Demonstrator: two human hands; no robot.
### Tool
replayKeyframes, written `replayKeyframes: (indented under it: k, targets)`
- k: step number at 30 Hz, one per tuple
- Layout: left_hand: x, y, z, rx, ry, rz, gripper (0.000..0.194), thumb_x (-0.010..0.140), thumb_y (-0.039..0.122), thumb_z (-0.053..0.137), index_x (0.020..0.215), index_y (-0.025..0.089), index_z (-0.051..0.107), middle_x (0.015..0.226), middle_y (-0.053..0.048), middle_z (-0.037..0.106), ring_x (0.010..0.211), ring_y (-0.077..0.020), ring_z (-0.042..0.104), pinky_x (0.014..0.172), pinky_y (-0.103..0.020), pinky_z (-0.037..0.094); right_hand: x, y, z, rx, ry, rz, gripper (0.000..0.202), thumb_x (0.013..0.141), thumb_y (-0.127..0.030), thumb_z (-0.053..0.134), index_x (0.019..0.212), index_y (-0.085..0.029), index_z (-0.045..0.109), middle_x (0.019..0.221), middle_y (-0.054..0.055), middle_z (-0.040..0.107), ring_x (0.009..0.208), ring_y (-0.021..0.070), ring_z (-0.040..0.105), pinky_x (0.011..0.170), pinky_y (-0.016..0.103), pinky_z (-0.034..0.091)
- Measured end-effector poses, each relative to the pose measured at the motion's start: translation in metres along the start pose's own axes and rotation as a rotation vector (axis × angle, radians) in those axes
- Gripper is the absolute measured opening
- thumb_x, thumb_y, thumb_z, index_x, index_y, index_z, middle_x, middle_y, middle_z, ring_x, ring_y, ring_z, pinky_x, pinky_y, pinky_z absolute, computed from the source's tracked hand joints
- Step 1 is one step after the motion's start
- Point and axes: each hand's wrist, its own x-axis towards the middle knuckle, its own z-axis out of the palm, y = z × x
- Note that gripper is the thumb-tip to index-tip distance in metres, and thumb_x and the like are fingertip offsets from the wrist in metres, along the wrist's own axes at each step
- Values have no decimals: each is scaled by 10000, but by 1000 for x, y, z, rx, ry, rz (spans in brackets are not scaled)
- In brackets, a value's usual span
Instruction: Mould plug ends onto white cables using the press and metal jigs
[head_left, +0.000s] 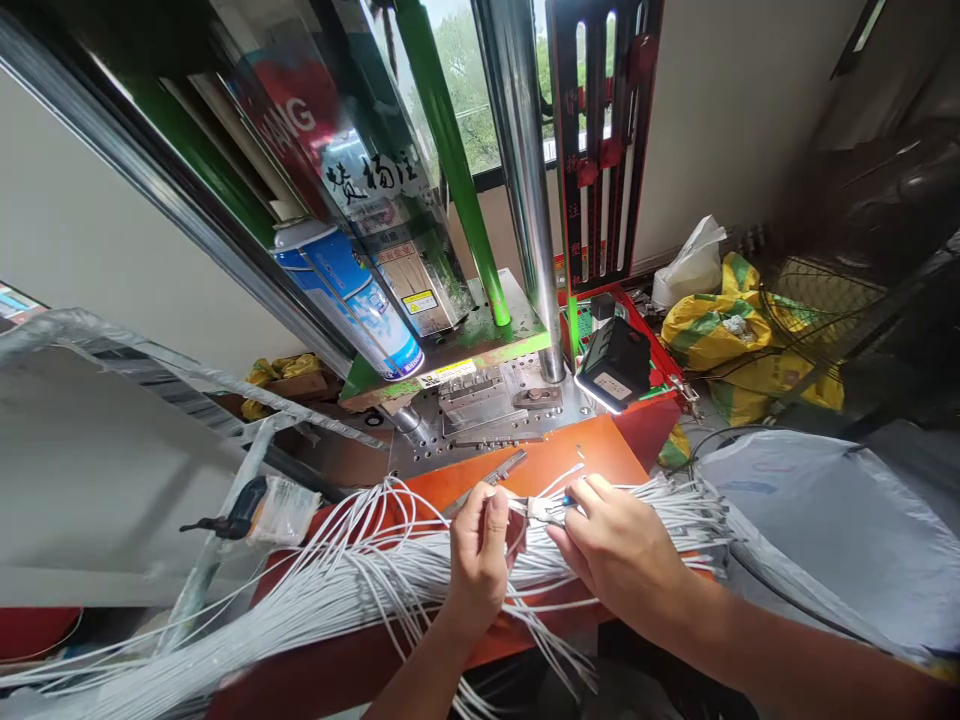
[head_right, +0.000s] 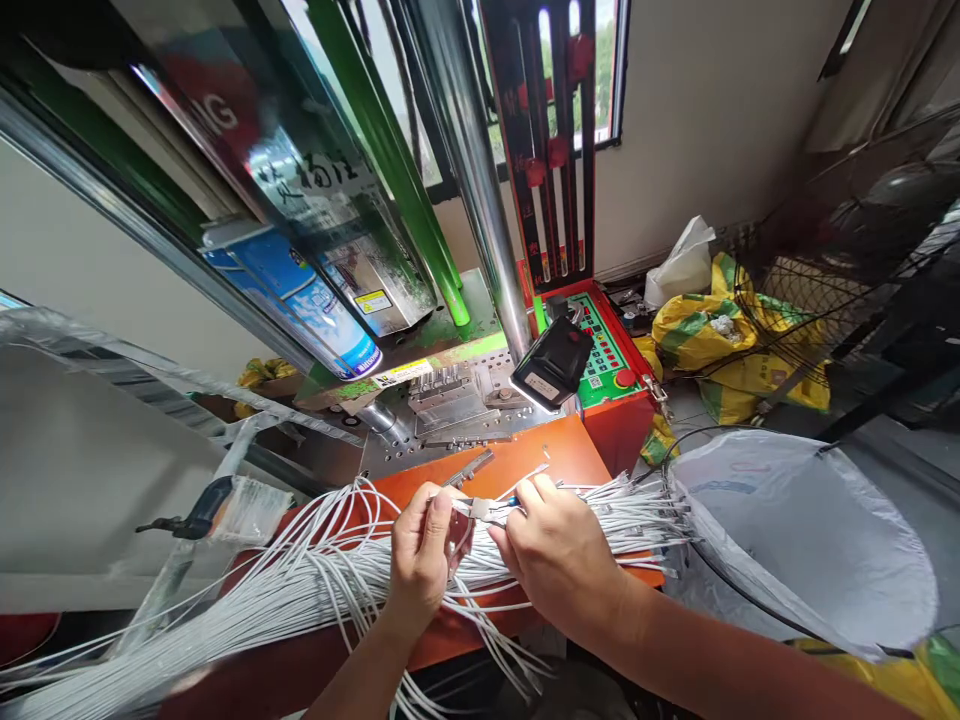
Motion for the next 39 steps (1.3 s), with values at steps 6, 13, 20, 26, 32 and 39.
replayKeyframes:
  k: [6,13,20,26,32,39]
  targets:
    - [-2,-10,-1,-43,5,-9,426,1045,534,500,755,228,442,613,51,398,531,-115,384,503,-238,349,2,1,7,5,-8,-31,288,962,-243,652,680,-188,637,781,66,621,747,217,550,635,359,304]
    - [-1,-9,-8,-18,-62,-31,411,1050,529,491,777,225,443,679,35,403,609,-130,410,576,-247,387,-2,6,9,187,-77,-4,366,1019,-263,557,669,-180,626,726,47,605,660,175,490,617,349,267]
    - [8,-4,-13,-184,-231,7,419,1048,513,520,766,209,460,611,46,392,525,-96,320,503,-253,235,0,16,2,820,-393,195,492,1059,-389,472,609,-198,413,570,-51,383,552,106,308,574,297,240]
    - [12,-14,-17,-439,-377,-86,380,1041,492,551,798,209,479,621,46,397,480,-72,263,439,-227,160,0,15,5,1352,-627,335,605,1055,-537,435,560,-193,485,511,-27,457,491,100,382,527,268,300]
    - [14,-30,-21,-413,-402,34,351,1073,442,498,814,205,473,635,42,399,500,-79,307,446,-220,214,-4,17,5,1186,-498,294,591,1082,-533,386,590,-206,404,535,-44,396,509,98,319,537,280,247]
    - [9,-22,-24,-175,-273,196,310,1105,366,434,845,205,482,704,27,424,585,-99,380,551,-251,306,-11,14,11,409,-106,66,432,1068,-359,518,676,-184,559,828,50,598,781,179,485,677,326,271]
